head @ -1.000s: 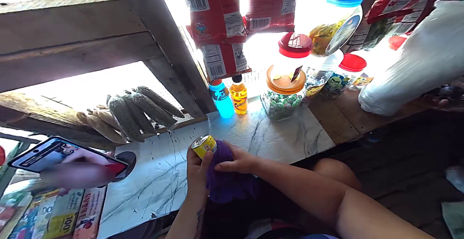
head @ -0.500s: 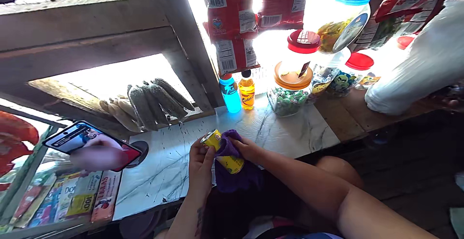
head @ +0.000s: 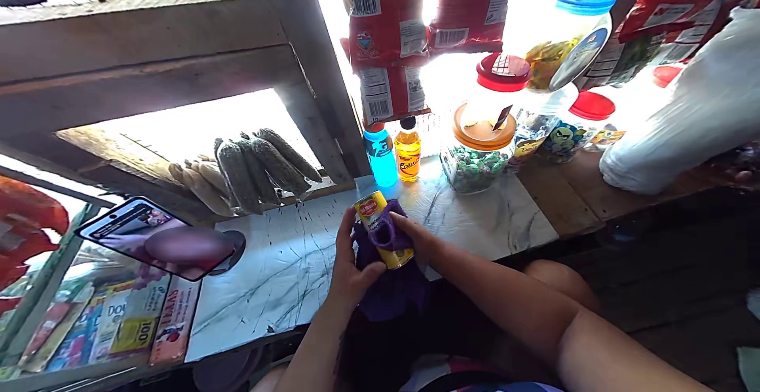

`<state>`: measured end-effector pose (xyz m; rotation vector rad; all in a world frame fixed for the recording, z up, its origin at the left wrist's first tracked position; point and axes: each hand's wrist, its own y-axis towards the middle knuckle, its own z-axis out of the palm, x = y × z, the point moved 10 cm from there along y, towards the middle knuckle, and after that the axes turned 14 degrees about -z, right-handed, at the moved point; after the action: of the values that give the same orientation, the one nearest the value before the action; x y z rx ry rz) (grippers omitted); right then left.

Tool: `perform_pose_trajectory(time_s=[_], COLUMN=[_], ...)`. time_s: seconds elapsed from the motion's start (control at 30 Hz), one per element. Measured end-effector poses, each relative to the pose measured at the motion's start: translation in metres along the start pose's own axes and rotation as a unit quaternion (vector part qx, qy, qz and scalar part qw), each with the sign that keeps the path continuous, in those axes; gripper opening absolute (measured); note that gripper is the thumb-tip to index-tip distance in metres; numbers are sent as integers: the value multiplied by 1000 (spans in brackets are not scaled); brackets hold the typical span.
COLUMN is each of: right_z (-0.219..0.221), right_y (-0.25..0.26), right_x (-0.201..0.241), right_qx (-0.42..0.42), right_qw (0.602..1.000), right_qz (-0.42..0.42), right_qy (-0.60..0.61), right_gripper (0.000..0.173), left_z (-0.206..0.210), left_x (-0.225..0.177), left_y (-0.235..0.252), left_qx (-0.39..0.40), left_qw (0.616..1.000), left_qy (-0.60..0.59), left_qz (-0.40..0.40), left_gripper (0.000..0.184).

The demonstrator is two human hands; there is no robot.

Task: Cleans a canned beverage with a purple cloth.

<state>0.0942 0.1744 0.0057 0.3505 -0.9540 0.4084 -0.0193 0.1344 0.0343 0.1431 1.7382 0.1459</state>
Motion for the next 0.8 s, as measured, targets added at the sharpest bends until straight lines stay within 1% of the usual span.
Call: perform_pose_trajectory(time_s=[0.07,0.1,0.17,0.27,0.37,0.5,0.57,0.63,0.67,0.7,0.73,0.77,0.8], right_z=[-1,0,2,4,4,-2,1,9,12,12,10,8,7], right_y=[0,0,-1,-3,-3,3,4,6,6,5,4,4,4], right_x=[0,2,4,5,10,18,24,29,30,29,26,23,20], right_qx=[-11,-16,-18,-25,-51,-51,-32,8,27,36,39,36,29], right_qw=[1000,999,999,997,996,994,992,991,988,983,976,969,966], right_qz=[16,25,41,61,68,53,53,41,38,45,58,69,73], right_qy=[17,23,31,42,21,-83,-113,-130,-147,-174,-207,-234,-246], right_gripper=[45,45,46,49,50,49,47,42,44,54,68,77,82], left_z=[5,7,10,14,13,5,2,-2,-3,-4,-3,-1,2], left_x=[-5,-6,-4,-5,-6,-9,-10,-10,-10,-10,-11,-15,-20], left_y=[0,0,1,1,2,1,0,-1,-2,-4,-5,-8,-11], left_qx=[-5,-5,1,18,9,-37,-55,-63,-67,-65,-58,-50,-43], left_qw=[997,995,995,993,992,988,987,987,987,986,985,981,976], left_qy=[64,86,87,83,90,79,77,82,89,101,116,139,167], left_qz=[40,47,51,81,94,127,132,122,117,114,115,122,132], left_gripper=[131,133,138,142,138,124,124,127,129,131,130,128,124])
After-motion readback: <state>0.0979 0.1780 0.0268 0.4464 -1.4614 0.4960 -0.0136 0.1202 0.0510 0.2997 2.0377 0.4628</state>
